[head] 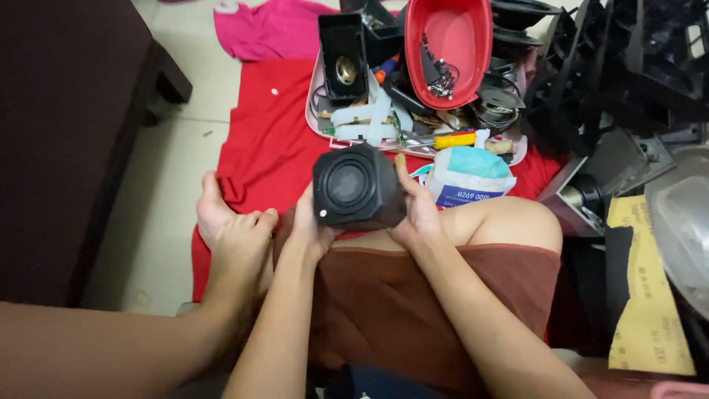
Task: The person sands the edges of a small black speaker housing with a piece of sandpaper to smooth the surface.
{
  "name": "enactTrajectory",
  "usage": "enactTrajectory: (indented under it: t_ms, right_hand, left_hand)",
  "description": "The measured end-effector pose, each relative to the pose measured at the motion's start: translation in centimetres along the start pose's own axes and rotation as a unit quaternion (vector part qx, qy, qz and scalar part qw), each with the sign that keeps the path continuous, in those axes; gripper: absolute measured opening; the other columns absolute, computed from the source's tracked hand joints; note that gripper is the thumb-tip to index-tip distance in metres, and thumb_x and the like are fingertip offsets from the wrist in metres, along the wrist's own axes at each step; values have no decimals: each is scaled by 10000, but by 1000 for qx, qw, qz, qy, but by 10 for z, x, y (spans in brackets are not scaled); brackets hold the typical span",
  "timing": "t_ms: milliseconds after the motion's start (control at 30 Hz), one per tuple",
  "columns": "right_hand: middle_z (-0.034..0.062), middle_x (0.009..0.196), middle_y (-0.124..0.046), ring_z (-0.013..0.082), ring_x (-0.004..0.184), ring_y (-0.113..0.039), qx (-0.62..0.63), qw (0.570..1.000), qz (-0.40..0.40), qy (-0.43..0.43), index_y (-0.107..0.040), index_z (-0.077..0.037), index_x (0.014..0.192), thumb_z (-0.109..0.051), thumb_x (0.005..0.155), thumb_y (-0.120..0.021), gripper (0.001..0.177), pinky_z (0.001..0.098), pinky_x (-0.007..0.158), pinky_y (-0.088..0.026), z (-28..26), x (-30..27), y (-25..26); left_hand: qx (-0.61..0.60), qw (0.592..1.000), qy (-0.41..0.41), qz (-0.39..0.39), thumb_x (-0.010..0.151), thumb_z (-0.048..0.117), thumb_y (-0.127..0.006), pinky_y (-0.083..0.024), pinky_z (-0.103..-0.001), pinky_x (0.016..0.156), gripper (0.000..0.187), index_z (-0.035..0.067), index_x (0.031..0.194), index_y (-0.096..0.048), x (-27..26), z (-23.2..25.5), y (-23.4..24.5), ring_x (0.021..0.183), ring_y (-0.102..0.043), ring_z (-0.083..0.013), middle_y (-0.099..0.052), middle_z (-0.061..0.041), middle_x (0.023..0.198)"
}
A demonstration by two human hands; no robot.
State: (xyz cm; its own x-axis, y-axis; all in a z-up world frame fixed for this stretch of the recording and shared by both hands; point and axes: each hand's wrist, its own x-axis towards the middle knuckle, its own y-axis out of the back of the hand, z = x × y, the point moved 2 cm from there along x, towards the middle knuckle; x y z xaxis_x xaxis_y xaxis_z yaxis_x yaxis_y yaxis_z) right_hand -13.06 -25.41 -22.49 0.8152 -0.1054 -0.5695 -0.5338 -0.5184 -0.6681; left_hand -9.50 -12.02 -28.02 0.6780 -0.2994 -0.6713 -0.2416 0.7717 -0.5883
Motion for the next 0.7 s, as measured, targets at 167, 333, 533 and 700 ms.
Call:
enactTrajectory:
  t_ms: [167, 333, 533, 700]
  right_hand:
    - [138, 931, -641, 287, 881, -634, -121, 992, 2, -35, -617, -30, 1004, -260, 797, -647, 310, 423, 830, -499, 9, 44, 16]
    - [131, 910, -640, 280, 861, -643, -207, 975, -5, -77, -615, -38, 1017, -230, 820, -630, 275, 429, 817, -497, 15, 68, 25]
    - [138, 913, -640, 266, 871, -634, -206, 974, 4, -96, -622, -3, 993, -206, 823, -630, 266, 403, 835, -492, 13, 71, 17]
    - [114, 935, -640, 230, 883, -635, -192, 978, 8, -82, -615, -20, 1003, -226, 838, -614, 264, 367, 853, -494, 13, 68, 23]
  left_hand:
    - [-73, 997, -18, 32, 726, 434, -633, -500, -340, 758, 390, 106, 934, -666, 33, 6, 31, 850, -629, -224, -659, -90, 925]
    - [-103, 991, -14, 88, 719, 376, -644, -476, -329, 779, 338, 94, 904, -673, 37, 5, 33, 865, -621, -231, -665, -99, 902]
    - [-106, 977, 18, 186, 637, 349, -745, -308, -497, 969, 462, 133, 1027, -625, 55, 2, 32, 1071, -559, -239, -626, -68, 1074]
    - [82, 994, -34, 63, 712, 10, -597, -176, -404, 1101, 609, 33, 1287, -397, -23, 29, -4, 1312, -279, -301, -402, -183, 1328]
